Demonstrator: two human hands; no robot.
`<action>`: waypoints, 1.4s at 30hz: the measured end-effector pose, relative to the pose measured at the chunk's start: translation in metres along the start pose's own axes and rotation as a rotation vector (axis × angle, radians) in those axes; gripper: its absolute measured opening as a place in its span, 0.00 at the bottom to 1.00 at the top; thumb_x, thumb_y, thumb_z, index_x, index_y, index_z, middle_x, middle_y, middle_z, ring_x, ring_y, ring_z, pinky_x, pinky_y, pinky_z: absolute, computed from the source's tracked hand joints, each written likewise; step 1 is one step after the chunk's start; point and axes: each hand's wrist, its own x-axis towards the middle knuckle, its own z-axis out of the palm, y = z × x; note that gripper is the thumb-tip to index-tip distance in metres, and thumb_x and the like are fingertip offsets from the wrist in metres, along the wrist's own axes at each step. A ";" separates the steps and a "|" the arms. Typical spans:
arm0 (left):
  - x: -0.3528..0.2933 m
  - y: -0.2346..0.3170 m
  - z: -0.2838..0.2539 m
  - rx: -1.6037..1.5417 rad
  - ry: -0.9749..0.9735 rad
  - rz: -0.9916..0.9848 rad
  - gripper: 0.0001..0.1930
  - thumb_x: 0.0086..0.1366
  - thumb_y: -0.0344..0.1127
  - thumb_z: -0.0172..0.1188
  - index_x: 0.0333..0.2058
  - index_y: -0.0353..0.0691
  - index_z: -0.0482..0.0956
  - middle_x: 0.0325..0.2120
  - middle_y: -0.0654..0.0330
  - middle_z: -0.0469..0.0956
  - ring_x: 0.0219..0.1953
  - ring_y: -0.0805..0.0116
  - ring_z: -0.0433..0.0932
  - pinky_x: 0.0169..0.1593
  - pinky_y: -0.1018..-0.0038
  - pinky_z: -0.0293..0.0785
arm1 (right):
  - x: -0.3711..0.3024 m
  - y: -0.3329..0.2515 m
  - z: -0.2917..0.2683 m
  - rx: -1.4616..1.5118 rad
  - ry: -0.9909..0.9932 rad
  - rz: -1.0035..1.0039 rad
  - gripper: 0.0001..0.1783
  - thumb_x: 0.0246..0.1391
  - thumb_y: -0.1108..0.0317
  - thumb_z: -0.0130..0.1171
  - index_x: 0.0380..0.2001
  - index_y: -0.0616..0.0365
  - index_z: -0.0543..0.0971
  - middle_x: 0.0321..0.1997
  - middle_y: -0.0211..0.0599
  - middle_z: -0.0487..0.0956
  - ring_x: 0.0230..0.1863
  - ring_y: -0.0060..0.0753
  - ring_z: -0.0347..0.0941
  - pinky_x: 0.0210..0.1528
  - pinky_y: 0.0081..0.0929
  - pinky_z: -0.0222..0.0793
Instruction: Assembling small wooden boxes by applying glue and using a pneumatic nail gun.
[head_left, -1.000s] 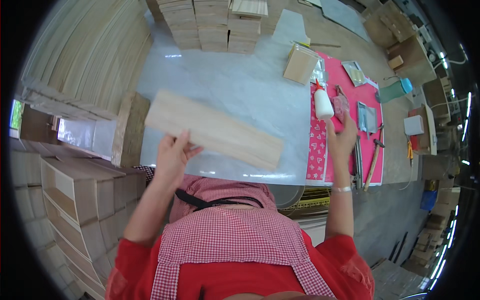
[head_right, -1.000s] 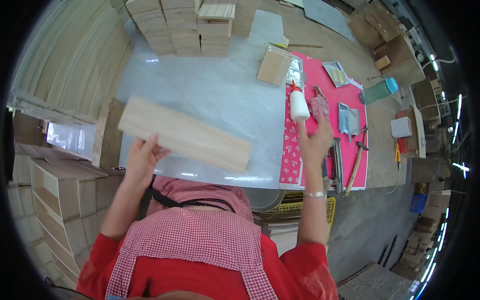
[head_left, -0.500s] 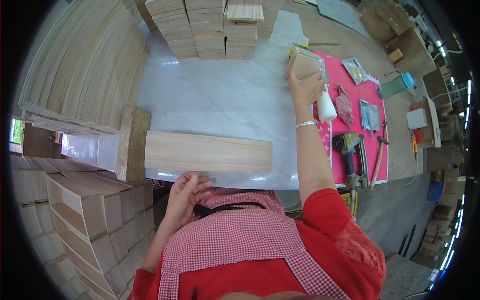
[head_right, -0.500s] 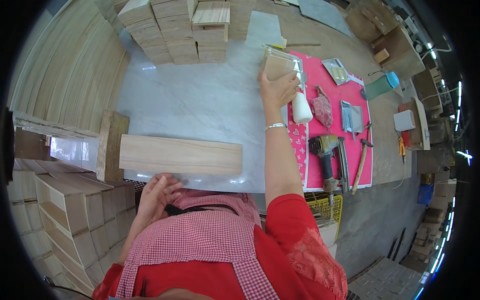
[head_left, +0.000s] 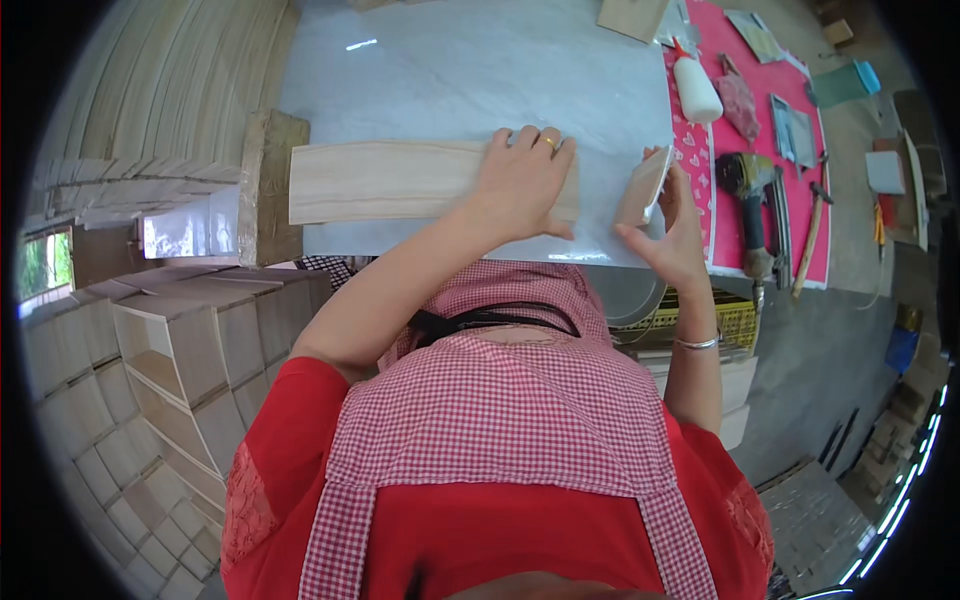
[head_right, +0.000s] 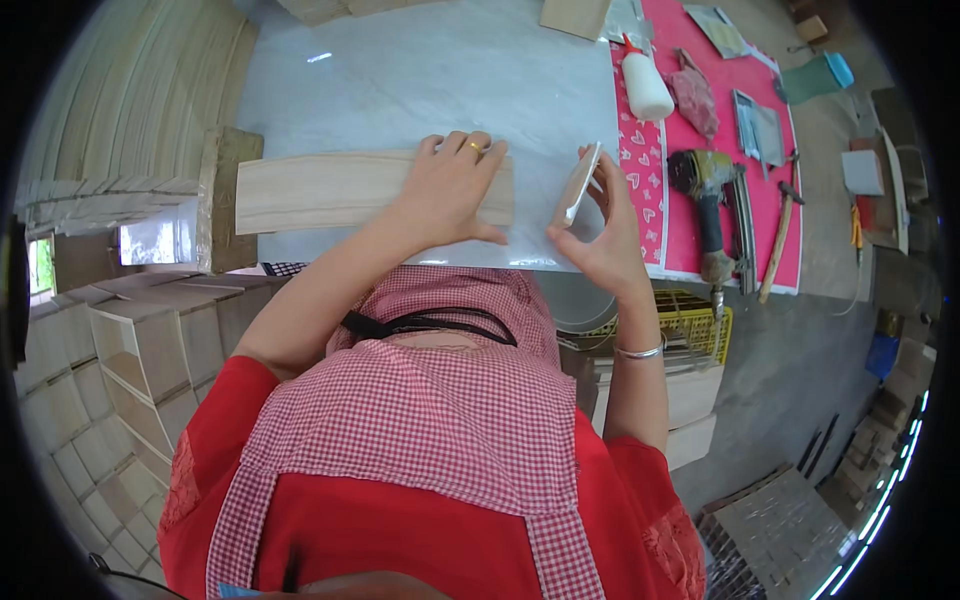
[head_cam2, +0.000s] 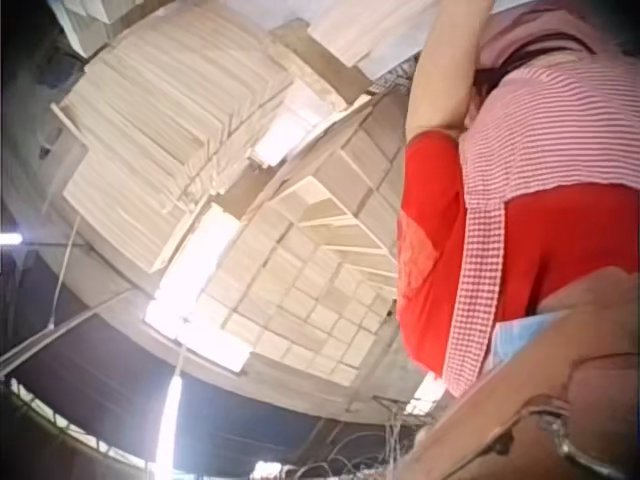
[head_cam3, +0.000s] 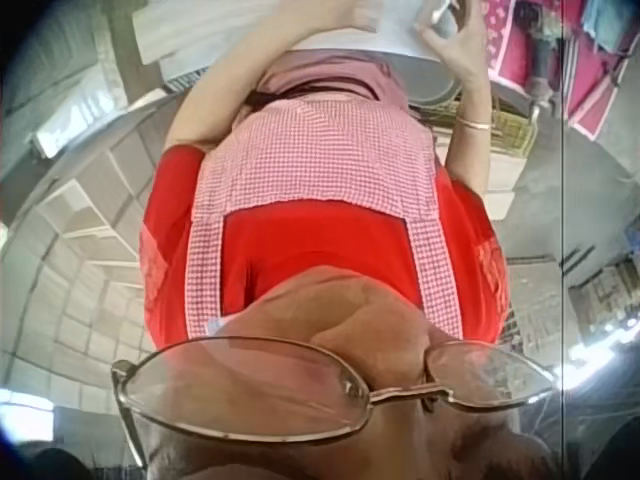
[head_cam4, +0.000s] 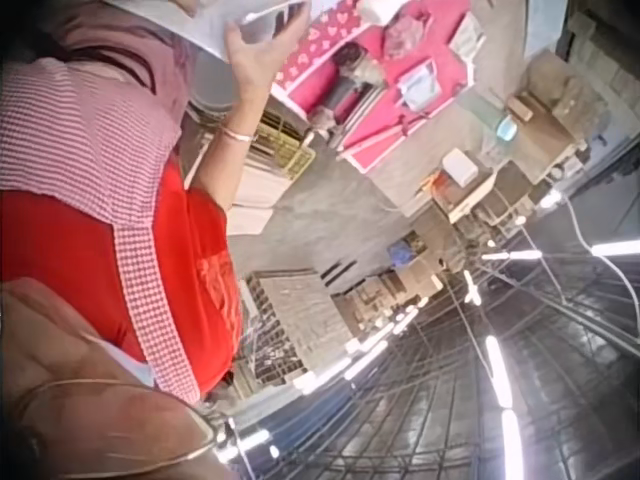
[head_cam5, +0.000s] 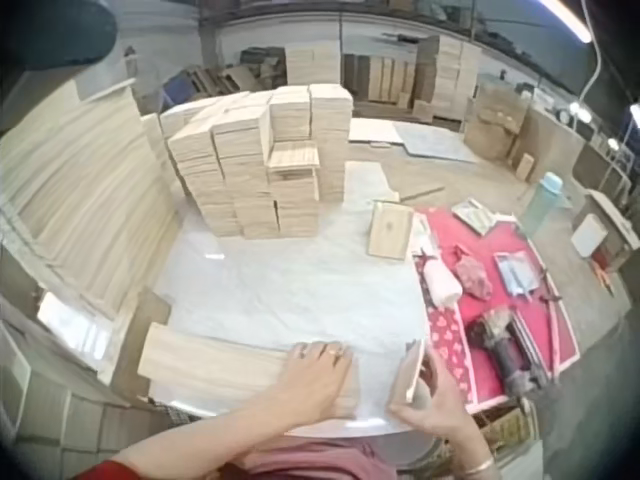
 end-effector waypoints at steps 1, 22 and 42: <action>0.007 0.002 0.003 0.016 -0.120 -0.027 0.47 0.41 0.55 0.76 0.58 0.37 0.71 0.51 0.50 0.72 0.55 0.54 0.71 0.58 0.58 0.63 | -0.005 0.000 0.000 -0.019 -0.023 -0.003 0.53 0.37 0.77 0.70 0.68 0.62 0.55 0.68 0.46 0.63 0.72 0.43 0.58 0.68 0.42 0.63; -0.001 0.005 -0.064 -0.174 0.055 0.081 0.43 0.35 0.53 0.75 0.52 0.41 0.73 0.45 0.56 0.72 0.44 0.56 0.74 0.45 0.62 0.65 | 0.028 -0.008 0.045 0.284 -0.307 -0.017 0.53 0.35 0.79 0.68 0.69 0.57 0.58 0.69 0.41 0.62 0.71 0.43 0.58 0.66 0.45 0.68; 0.001 0.006 -0.062 -0.180 0.010 0.024 0.44 0.35 0.51 0.75 0.53 0.40 0.73 0.45 0.54 0.74 0.46 0.54 0.74 0.49 0.62 0.66 | 0.028 -0.005 0.048 0.222 -0.252 -0.129 0.49 0.33 0.75 0.68 0.64 0.62 0.62 0.64 0.45 0.66 0.64 0.47 0.66 0.62 0.41 0.73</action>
